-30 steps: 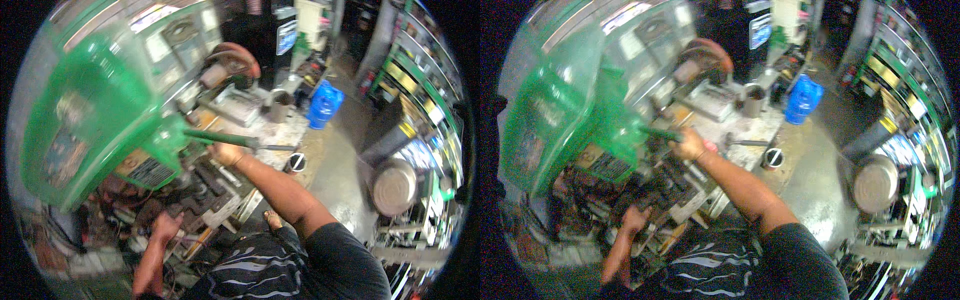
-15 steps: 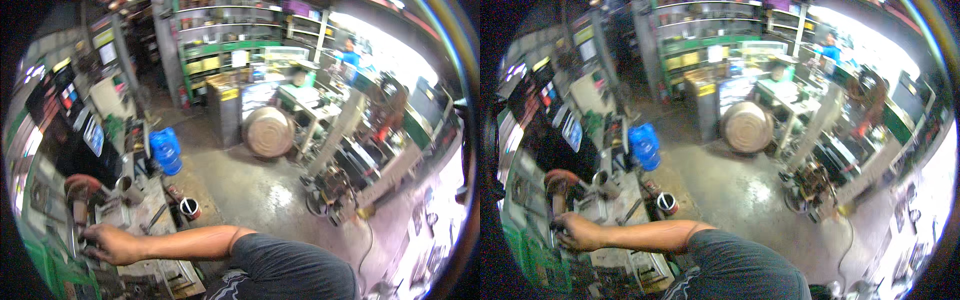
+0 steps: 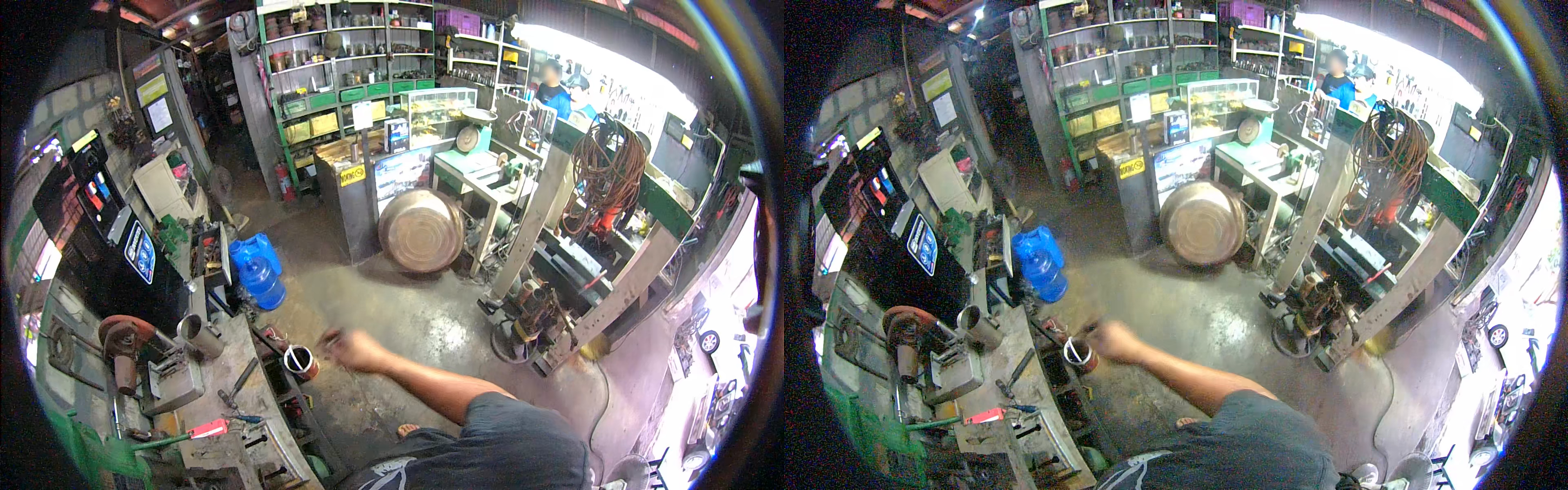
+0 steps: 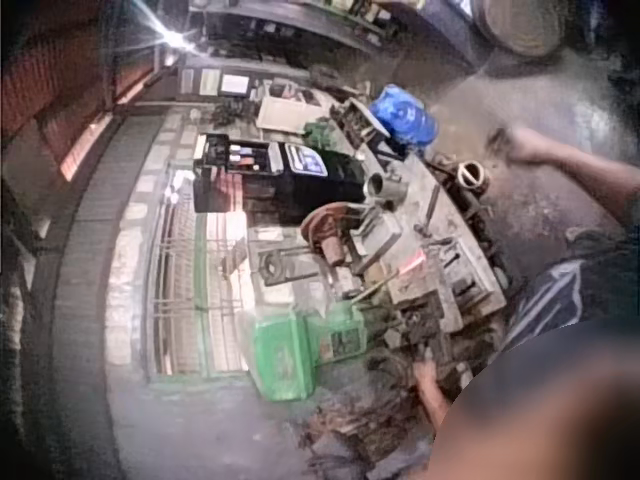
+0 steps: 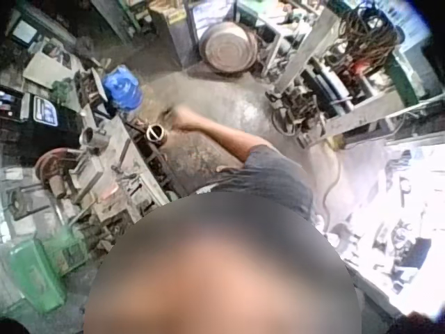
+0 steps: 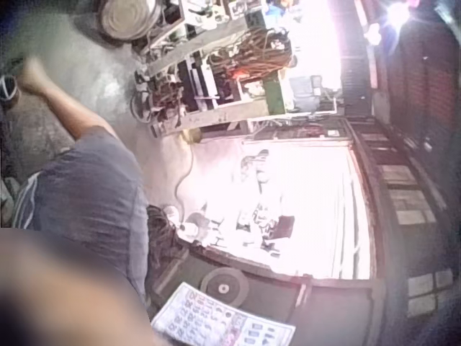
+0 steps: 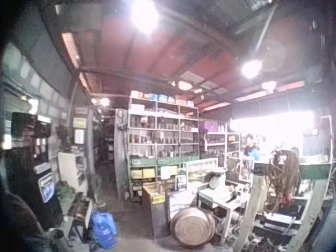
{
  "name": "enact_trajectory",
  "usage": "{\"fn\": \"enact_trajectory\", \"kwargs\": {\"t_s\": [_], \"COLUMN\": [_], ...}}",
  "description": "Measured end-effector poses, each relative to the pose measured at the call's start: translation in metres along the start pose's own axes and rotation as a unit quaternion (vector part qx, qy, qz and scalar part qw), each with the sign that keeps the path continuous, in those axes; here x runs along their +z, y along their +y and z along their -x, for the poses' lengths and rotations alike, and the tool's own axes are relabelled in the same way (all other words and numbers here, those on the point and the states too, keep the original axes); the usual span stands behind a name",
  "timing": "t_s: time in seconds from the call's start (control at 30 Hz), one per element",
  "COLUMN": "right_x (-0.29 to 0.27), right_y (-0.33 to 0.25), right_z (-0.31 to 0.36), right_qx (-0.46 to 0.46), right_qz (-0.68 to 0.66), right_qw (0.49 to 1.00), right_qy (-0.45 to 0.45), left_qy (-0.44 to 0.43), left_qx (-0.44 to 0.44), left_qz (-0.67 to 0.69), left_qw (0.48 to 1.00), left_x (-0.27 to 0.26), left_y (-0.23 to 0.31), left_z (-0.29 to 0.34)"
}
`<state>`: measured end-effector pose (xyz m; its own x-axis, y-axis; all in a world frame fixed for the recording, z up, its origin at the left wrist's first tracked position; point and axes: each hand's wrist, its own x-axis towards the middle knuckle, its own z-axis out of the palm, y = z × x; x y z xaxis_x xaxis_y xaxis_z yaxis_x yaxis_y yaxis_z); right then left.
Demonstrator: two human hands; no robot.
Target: The person moves to a green drill press, secures a metal part in a vise, and repeatedly lowers the drill head to bore into the part. The person uses both hands to operate the machine's lever and stabilize the workpiece.
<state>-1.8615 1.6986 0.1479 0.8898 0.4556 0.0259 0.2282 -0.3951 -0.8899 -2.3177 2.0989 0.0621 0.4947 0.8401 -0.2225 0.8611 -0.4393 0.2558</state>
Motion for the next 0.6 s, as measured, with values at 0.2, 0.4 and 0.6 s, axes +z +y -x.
{"fn": "enact_trajectory", "kwargs": {"t_s": [0.2, 0.4, 0.6], "right_x": [-0.259, -0.351, -0.355], "right_y": [0.052, 0.065, 0.086], "right_z": [0.029, 0.058, 0.058], "right_qx": [-0.037, -0.067, 0.010], "right_qz": [-0.537, -0.515, -0.506], "right_qw": [0.717, 0.689, 0.688], "right_qy": [0.442, 0.505, 0.521], "left_qy": [-0.011, -0.015, -0.021], "left_qx": [-0.012, -0.023, -0.025], "left_qz": [-0.040, -0.065, -0.084], "left_qw": [0.999, 0.998, 0.996], "left_x": [0.000, 0.006, 0.007], "left_y": [0.014, 0.031, 0.033], "left_z": [0.001, -0.002, -0.006]}}
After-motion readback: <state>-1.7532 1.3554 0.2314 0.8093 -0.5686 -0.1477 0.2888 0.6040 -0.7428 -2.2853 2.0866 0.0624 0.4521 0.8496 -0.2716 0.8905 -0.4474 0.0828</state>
